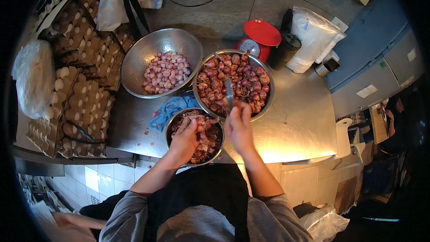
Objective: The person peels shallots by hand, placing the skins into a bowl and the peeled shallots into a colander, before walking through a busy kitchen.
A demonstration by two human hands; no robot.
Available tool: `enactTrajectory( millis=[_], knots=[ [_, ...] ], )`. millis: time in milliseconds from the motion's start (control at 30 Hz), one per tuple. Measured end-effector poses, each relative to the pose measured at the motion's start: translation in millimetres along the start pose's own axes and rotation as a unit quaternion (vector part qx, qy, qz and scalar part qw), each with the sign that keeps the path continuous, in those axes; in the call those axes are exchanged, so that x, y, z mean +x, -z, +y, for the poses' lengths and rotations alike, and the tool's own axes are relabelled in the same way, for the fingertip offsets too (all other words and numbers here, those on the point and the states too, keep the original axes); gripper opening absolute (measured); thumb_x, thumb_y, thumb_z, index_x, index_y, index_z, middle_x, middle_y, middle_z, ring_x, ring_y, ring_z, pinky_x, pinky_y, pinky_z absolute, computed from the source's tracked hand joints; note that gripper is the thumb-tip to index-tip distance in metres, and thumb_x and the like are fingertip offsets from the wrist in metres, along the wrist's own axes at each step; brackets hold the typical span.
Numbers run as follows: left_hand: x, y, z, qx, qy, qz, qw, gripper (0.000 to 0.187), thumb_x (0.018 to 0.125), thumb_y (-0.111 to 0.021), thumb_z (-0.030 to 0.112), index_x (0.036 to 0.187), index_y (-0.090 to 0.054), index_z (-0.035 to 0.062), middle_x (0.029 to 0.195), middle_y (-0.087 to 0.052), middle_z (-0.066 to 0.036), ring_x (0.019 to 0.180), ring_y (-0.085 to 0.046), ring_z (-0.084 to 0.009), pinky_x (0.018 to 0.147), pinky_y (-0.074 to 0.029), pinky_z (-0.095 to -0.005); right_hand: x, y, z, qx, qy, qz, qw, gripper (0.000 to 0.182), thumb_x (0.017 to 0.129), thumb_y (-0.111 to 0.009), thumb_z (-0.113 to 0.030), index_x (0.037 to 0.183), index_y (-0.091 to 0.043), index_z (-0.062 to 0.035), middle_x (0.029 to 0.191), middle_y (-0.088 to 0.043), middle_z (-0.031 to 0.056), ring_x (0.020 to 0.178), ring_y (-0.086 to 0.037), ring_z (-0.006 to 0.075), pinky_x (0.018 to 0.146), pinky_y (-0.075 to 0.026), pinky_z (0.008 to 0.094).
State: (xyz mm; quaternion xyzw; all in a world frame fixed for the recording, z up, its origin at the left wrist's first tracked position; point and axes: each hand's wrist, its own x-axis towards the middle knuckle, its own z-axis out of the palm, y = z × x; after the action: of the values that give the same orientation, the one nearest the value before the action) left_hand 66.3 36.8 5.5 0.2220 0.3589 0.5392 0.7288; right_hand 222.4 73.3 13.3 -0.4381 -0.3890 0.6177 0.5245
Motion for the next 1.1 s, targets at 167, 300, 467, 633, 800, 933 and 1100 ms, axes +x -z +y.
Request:
enactTrajectory(
  millis=[167,300,467,633,800,933,1100],
  knots=[
    [7,23,2,-0.16,0.06,-0.057,0.984,0.023,0.089,-0.048,0.022,0.109,-0.05,0.0108,0.094,-0.054,0.0,0.08,-0.05,-0.0093,0.074,-0.043,-0.0253,11,8,-16,-0.113,0.035,-0.024,0.993,0.047,0.093,-0.038,-0.026,0.133,-0.019,-0.0102,0.057,-0.039,-0.002,0.047,-0.036,0.0067,0.042,-0.028,0.0191],
    [2,19,5,-0.153,-0.022,-0.045,0.987,0.025,0.087,-0.051,0.016,0.111,-0.05,0.011,0.103,-0.054,0.0,0.093,-0.051,-0.0101,0.082,-0.043,-0.0275,-33,-2,-3,-0.161,0.008,-0.176,0.971,0.048,0.091,-0.043,-0.017,0.132,-0.024,-0.0038,0.079,-0.053,0.0032,0.066,-0.051,0.0099,0.061,-0.042,0.021],
    [-6,21,7,-0.132,-0.057,-0.046,0.988,0.026,0.085,-0.053,0.011,0.111,-0.051,0.0107,0.112,-0.053,-0.001,0.102,-0.05,-0.0129,0.088,-0.041,-0.0293,-57,-12,25,-0.17,0.036,-0.205,0.963,0.05,0.089,-0.047,-0.014,0.132,-0.026,0.0017,0.126,-0.04,0.0145,0.115,-0.038,0.0174,0.095,-0.029,0.0279],
    [-15,21,5,-0.127,-0.089,-0.035,0.987,0.028,0.082,-0.056,0.007,0.11,-0.052,0.0103,0.112,-0.054,-0.002,0.104,-0.051,-0.0151,0.09,-0.042,-0.0312,-61,-9,35,-0.211,0.076,-0.207,0.952,0.049,0.089,-0.046,-0.014,0.131,-0.028,0.0021,0.132,-0.036,0.0155,0.121,-0.035,0.0194,0.098,-0.026,0.0279],
    [-19,20,5,-0.115,-0.118,-0.025,0.986,0.025,0.082,-0.056,0.005,0.107,-0.053,0.0083,0.111,-0.054,-0.003,0.104,-0.051,-0.0153,0.089,-0.042,-0.0302,-63,-18,34,-0.224,0.11,-0.198,0.948,0.047,0.089,-0.046,-0.014,0.13,-0.03,0.0022,0.132,-0.037,0.0163,0.122,-0.034,0.0202,0.099,-0.025,0.0281],
    [-22,26,-2,-0.094,-0.128,-0.021,0.987,0.025,0.081,-0.056,-0.001,0.105,-0.052,0.0054,0.108,-0.055,-0.005,0.099,-0.052,-0.0132,0.087,-0.041,-0.0275,-64,-26,34,-0.231,0.117,-0.195,0.946,0.047,0.088,-0.046,-0.013,0.13,-0.03,0.0023,0.133,-0.035,0.0182,0.124,-0.031,0.0216,0.1,-0.023,0.029],
    [-30,20,0,-0.074,-0.15,-0.006,0.986,0.027,0.078,-0.059,-0.003,0.103,-0.052,0.0036,0.101,-0.056,-0.004,0.094,-0.053,-0.0117,0.086,-0.042,-0.0259,-59,-30,44,-0.174,0.102,-0.163,0.966,0.041,0.089,-0.048,-0.015,0.124,-0.034,0.0009,0.113,-0.048,0.0113,0.105,-0.045,0.0163,0.089,-0.035,0.0264]
  ],
)
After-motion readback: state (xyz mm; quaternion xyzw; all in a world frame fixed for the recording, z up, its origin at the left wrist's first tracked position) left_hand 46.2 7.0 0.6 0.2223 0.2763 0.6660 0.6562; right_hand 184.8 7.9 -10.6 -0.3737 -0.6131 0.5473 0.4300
